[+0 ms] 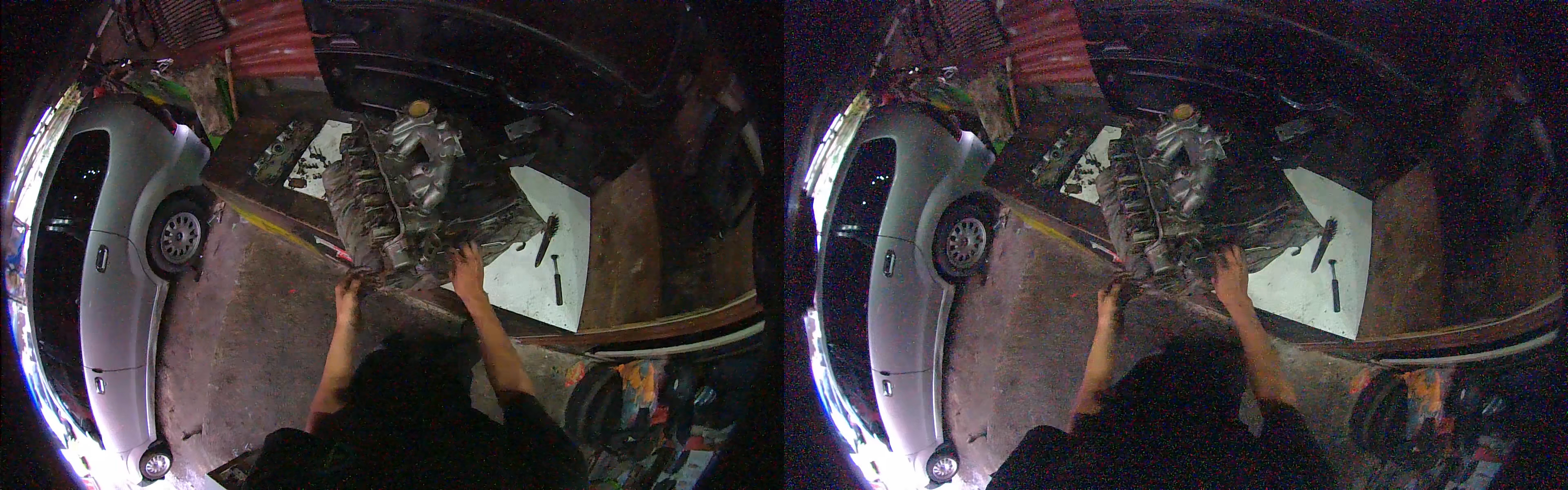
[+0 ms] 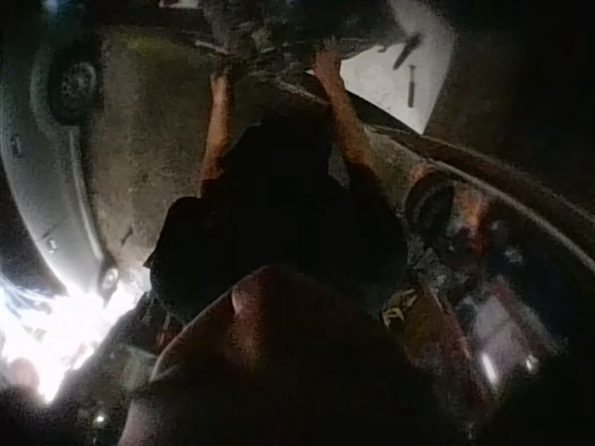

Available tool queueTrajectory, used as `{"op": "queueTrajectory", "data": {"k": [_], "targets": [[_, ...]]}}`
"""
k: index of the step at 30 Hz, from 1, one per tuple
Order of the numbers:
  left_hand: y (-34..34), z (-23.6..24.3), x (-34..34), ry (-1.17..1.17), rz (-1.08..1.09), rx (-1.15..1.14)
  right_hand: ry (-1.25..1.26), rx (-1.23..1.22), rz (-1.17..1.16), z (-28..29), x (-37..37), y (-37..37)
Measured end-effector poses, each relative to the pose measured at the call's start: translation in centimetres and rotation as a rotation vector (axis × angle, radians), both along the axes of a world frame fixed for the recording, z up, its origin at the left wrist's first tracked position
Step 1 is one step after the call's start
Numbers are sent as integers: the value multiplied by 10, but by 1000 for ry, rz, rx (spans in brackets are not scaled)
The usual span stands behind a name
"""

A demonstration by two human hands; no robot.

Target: The person uses a wrench to loosen and remove bolts from a car engine block placed on a workbench. They repeatedly reposition the engine, remove individual bolts, and set them aside on the bench. The person also removes a metal cover from the engine and places it on the bench.

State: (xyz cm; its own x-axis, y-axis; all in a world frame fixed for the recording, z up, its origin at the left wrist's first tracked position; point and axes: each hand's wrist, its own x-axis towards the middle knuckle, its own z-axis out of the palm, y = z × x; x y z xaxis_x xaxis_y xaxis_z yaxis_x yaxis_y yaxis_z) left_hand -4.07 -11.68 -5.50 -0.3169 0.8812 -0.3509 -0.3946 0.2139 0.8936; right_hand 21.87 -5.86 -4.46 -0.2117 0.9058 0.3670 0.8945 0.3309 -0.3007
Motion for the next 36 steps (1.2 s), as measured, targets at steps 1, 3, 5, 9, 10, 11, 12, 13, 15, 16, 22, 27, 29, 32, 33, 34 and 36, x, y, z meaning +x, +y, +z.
{"op": "queueTrajectory", "data": {"k": [1, 3, 5, 9, 10, 11, 12, 13, 15, 16, 22, 27, 29, 32, 33, 34, 36], "targets": [[1, -5, -3, -20, -40, 55, -77, -43, 55, 11, 4, -1], [3, -25, -10, -56, -113, 164, 78, 46, 38, -10, 16, -3], [4, -35, -14, -6, -56, 73, 211, 189, 1, -17, 20, -7], [1, -3, -5, 32, 20, -33, 1243, -197, -215, -51, 3, -17], [1, -12, -9, 12, -11, 12, 1473, -513, -326, -63, -4, -18], [3, -26, -14, -9, -43, 54, 1539, -658, -316, -70, -12, -18], [2, -40, -18, -30, -75, 96, 1602, -805, -305, -77, -21, -17], [3, -32, -12, -56, -51, 85, 1666, -867, -310, -75, -32, -15], [-4, -2, 2, -107, 3, 62, 1791, -914, -340, -51, -59, -14], [-3, -7, 1, -96, -25, 82, 1853, -897, -359, -38, -66, -12], [-1, -25, -11, -57, -73, 120, 1731, -596, -279, -103, -60, 4], [-5, -9, -14, -112, -119, 139, 1684, -429, -154, -52, -58, 0], [-4, -15, -13, -92, -92, 123, 1682, -653, -278, -37, -54, 2], [-2, -33, -13, -82, -92, 161, 1694, -972, -340, -38, -48, 5], [-2, -39, -13, -82, -98, 185, 1728, -948, -286, -38, -49, 2], [-2, -40, -13, -76, -71, 141, 1754, -946, -263, -32, -52, 0], [-1, -42, -11, -62, -13, 52, 1796, -963, -250, -20, -55, -1]]}}
